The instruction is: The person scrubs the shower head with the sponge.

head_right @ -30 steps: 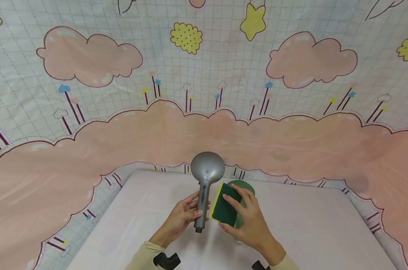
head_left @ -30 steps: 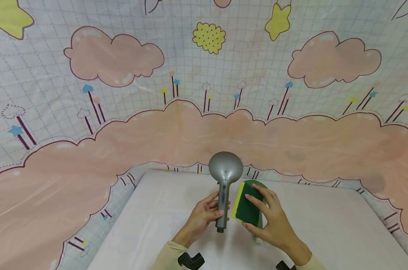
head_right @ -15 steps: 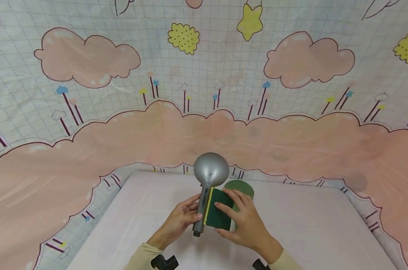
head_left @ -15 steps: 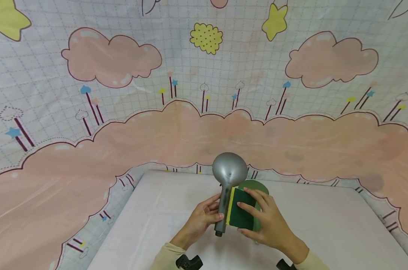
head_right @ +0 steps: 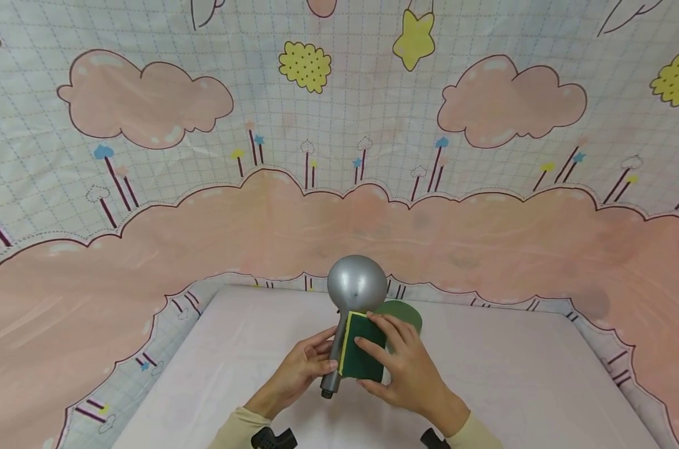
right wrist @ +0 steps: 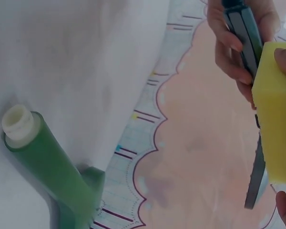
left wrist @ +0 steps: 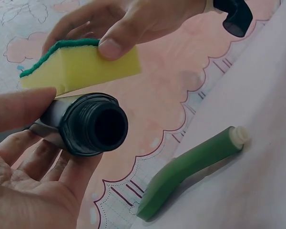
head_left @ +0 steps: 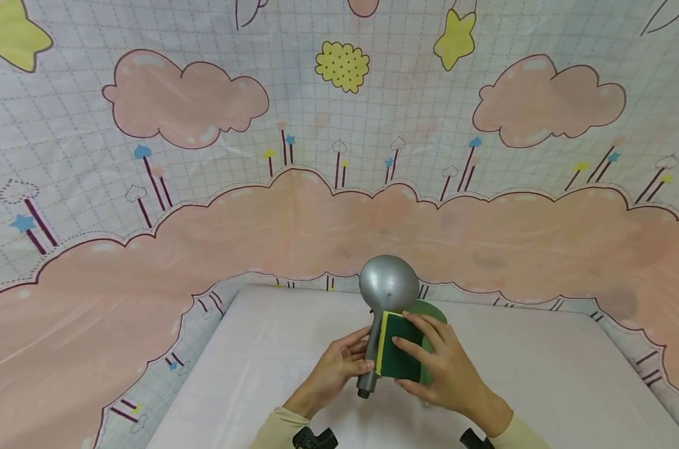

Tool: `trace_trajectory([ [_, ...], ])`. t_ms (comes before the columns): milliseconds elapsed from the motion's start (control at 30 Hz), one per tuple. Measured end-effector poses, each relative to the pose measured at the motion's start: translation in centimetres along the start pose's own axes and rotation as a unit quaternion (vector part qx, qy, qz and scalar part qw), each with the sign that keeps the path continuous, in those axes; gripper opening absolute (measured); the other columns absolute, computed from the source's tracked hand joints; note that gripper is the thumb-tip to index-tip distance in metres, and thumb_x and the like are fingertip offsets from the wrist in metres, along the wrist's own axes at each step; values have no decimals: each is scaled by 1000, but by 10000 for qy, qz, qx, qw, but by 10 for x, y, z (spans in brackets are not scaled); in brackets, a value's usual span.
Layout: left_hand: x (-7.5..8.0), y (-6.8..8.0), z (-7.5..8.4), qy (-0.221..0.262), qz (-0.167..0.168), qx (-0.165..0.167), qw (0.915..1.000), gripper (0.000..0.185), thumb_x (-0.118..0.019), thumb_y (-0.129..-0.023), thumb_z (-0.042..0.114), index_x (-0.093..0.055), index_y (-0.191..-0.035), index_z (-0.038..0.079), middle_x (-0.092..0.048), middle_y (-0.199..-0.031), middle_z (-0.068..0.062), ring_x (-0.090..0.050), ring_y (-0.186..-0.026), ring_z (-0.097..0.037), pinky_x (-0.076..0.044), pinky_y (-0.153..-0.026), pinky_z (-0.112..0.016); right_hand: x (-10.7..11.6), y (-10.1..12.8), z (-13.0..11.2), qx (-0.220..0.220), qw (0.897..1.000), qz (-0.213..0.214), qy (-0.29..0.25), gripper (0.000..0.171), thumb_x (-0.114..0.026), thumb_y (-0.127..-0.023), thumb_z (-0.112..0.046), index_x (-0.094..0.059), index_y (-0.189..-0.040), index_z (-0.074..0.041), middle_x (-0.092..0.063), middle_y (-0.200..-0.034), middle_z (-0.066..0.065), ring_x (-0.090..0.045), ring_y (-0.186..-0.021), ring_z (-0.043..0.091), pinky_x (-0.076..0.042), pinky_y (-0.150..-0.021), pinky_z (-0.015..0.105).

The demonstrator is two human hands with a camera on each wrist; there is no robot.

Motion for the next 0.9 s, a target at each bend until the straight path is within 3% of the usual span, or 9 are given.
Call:
trace_trajectory([
  [200,-1,1,0,84,-113,-91,9999,74,-69,-89,4,-31,-152,2,-58,-133,-16,-63,-112,-17,-53,-93,-51,3,-1,15,-413,9989,-147,155,58,-59,-86,-66,-65,-125,-23,-49,-145,16,-44,-128,34,-42,-94,53],
  [267,-1,2,-1,100,-108,-83,9999,75,-70,-88,4,-31,-152,2,-58,-132,-14,-63,-112,-17,-53,-93,-51,3,-1,20,-544,9981,-240,175,59,-61,-85,-66,-65,-125,-24,-48,-145,16,-43,-128,35,-44,-94,56],
  [433,-1,2,-1,114,-52,-110,9999,75,-68,-87,0,-31,-152,1,-59,-130,-13,-62,-115,-19,-53,-95,-45,3,-2,27,-732,9968,-294,120,61,-66,-82,-64,-65,-127,-22,-48,-145,17,-43,-128,36,-42,-96,58],
  [533,-1,1,-1,140,20,-109,9998,74,-64,-87,-5,-30,-152,1,-58,-129,-12,-61,-116,-20,-52,-98,-45,3,-4,28,-809,9962,-300,121,62,-59,-85,-67,-64,-128,-22,-47,-146,16,-42,-129,36,-41,-98,59],
  [767,0,0,-3,153,469,8,9988,71,-58,-85,-9,-33,-150,-1,-52,-139,-19,-59,-118,-18,-52,-97,-36,1,-6,24,-796,9963,-278,144,62,-61,-84,-67,-65,-127,-22,-46,-147,16,-42,-129,37,-42,-97,60],
  [900,0,-1,-2,-13,729,-31,9973,70,-56,-81,-9,-37,-148,-1,-48,-144,-21,-57,-113,-16,-53,-90,-30,-4,-5,18,-665,9971,-290,209,63,-52,-86,-70,-64,-127,-23,-47,-146,16,-42,-128,36,-46,-93,59],
])
Point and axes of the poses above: each hand's wrist, its own y-axis away from the middle knuckle, its own x-axis out of the back of the hand, z = x × y, the point moved 7 cm from there along -y, towards the middle knuckle
